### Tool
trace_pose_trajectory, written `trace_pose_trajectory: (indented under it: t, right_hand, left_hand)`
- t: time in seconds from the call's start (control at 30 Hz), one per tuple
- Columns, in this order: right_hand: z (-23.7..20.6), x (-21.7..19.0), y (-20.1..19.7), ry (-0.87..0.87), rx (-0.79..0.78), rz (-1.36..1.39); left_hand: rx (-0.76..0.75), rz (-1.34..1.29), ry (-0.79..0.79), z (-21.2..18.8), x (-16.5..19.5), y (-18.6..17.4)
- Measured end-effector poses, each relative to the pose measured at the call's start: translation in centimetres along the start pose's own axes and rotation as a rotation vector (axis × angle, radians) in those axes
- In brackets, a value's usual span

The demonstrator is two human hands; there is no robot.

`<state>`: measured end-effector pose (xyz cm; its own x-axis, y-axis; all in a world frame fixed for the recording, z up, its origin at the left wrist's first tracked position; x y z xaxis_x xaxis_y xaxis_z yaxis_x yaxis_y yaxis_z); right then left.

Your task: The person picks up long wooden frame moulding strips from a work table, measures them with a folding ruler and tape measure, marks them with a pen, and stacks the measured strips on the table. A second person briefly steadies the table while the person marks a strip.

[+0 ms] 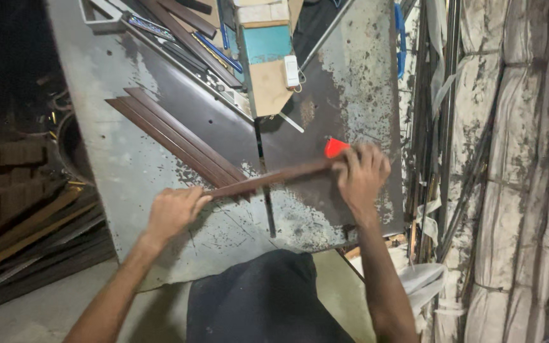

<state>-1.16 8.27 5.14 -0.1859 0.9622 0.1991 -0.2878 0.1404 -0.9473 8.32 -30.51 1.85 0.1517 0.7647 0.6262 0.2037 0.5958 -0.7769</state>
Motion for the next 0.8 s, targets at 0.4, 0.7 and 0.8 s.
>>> trace_pose_trajectory:
  t: [0.4, 0.7, 0.8]
  right_hand:
    - [10.5, -11.8, 10.6, 0.075, -0.256, 0.386]
    - [14.8, -11.6, 12.2, -0.025, -0.117, 0.375]
    - [16.6, -10.4, 13.3, -0.044, -0.237, 0.374]
  left_hand:
    - [0.246, -0.484, -0.003, 12.3, 0.7, 8.8]
    - [0.274, -0.225, 0.044, 11.6, -1.5, 7.9]
    - [0.285, -0.117, 0.108, 11.8, -1.2, 7.7]
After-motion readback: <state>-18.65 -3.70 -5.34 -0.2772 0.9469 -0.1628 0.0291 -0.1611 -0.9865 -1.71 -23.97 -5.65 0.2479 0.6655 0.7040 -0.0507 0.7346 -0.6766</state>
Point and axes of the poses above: each hand's wrist, its own z-axis towards the middle knuckle, its own y-axis out of the palm, x = y × z, the point moved 6 cm from there along z, towards the middle knuckle, and after that the axes turned 15 degrees about -z, right-handed, at the moved point
